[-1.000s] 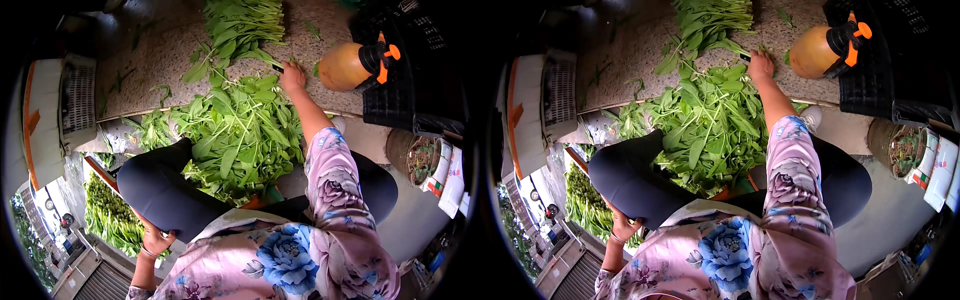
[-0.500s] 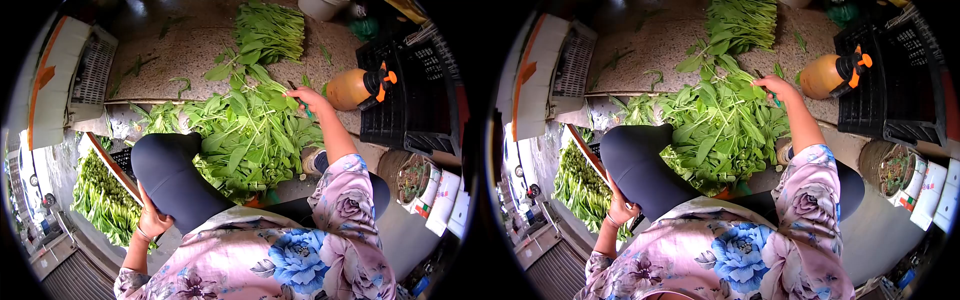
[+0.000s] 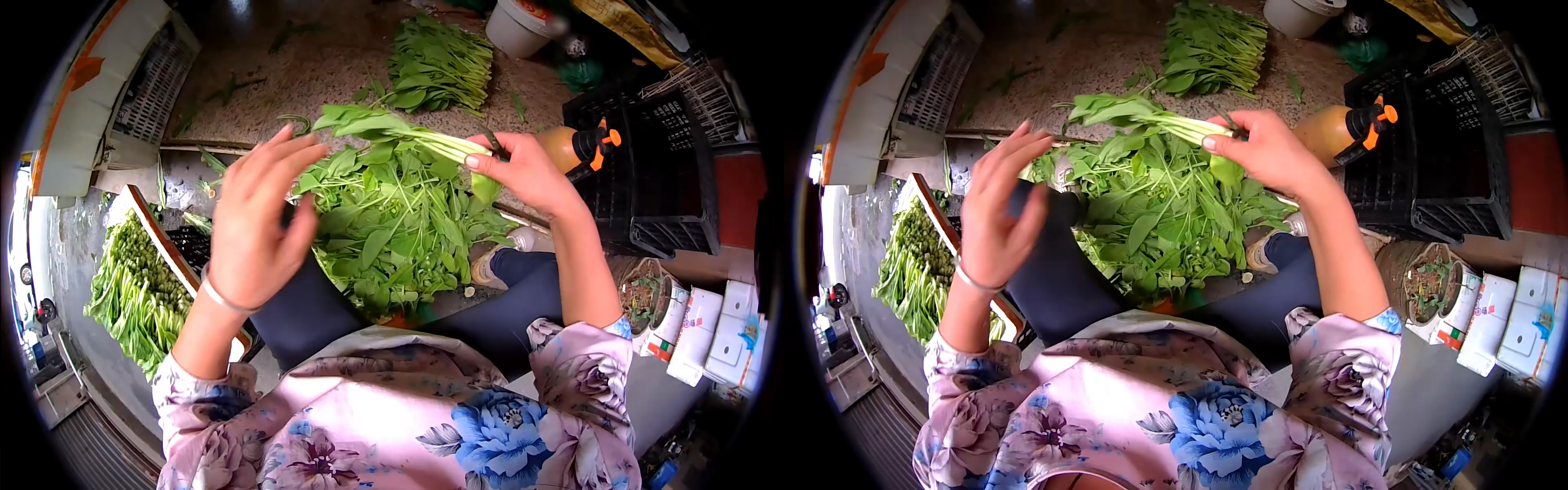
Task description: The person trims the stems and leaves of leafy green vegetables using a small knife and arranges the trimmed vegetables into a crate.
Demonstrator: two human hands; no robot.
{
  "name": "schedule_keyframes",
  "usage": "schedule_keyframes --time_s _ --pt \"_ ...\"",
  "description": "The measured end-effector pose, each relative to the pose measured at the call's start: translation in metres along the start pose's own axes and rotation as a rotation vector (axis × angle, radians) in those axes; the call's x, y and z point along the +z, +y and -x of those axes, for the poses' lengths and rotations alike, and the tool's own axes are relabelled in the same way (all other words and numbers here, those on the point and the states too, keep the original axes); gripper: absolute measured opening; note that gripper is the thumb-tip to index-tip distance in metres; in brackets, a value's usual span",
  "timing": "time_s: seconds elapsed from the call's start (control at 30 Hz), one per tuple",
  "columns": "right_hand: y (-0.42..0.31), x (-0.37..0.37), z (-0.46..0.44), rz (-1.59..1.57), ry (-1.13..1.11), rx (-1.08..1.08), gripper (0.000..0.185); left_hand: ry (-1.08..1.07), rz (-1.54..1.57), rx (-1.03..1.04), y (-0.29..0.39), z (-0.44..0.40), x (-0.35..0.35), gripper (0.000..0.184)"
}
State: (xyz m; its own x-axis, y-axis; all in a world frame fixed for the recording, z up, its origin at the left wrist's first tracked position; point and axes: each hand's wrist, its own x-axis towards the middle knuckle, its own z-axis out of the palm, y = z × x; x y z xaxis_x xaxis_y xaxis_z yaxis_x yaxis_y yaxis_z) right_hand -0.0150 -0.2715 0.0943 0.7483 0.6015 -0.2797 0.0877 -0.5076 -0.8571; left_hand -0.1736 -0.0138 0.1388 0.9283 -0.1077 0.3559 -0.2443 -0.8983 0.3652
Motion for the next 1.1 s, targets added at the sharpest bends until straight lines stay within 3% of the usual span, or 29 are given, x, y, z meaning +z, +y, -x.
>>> schedule_keyframes --time_s 0.13,0.2,0.23,0.3,0.47,0.53,0.6,0.63,0.87,1.1 --pt "-0.008 0.019 0.005 -0.164 0.045 -0.092 0.030 -0.046 -0.069 0.250 0.015 -0.064 0.056 0.047" --pt "-0.008 0.021 0.001 -0.208 0.059 -0.049 0.030 -0.320 0.137 0.226 0.003 -0.083 0.083 0.043" --pt "-0.006 0.019 -0.002 -0.234 0.068 -0.017 0.030 -0.333 0.146 0.242 -0.003 -0.084 0.096 0.043" --pt "0.007 0.019 -0.008 -0.289 0.128 -0.038 0.029 -0.413 0.893 -0.128 -0.016 -0.089 0.115 0.037" --pt "0.042 0.019 -0.035 -0.337 0.294 0.032 0.027 -0.428 1.085 -0.291 -0.037 -0.114 0.128 0.029" --pt "0.035 0.016 -0.040 -0.358 0.200 0.140 0.033 -0.440 1.337 -0.361 -0.044 -0.125 0.135 0.027" --pt "0.031 0.013 -0.044 -0.471 0.214 0.248 0.042 -0.469 1.389 -0.387 -0.045 -0.129 0.138 0.026" --pt "0.033 0.011 -0.046 -0.496 0.205 0.191 0.049 -0.466 1.402 -0.402 -0.046 -0.130 0.139 0.025" --pt "0.029 0.018 -0.043 -0.719 0.202 -0.099 0.042 -0.534 1.505 -0.523 -0.038 -0.134 0.142 0.024" --pt "0.025 0.016 -0.041 -0.785 0.158 -0.083 0.043 -0.598 1.514 -0.528 -0.033 -0.130 0.159 0.028"
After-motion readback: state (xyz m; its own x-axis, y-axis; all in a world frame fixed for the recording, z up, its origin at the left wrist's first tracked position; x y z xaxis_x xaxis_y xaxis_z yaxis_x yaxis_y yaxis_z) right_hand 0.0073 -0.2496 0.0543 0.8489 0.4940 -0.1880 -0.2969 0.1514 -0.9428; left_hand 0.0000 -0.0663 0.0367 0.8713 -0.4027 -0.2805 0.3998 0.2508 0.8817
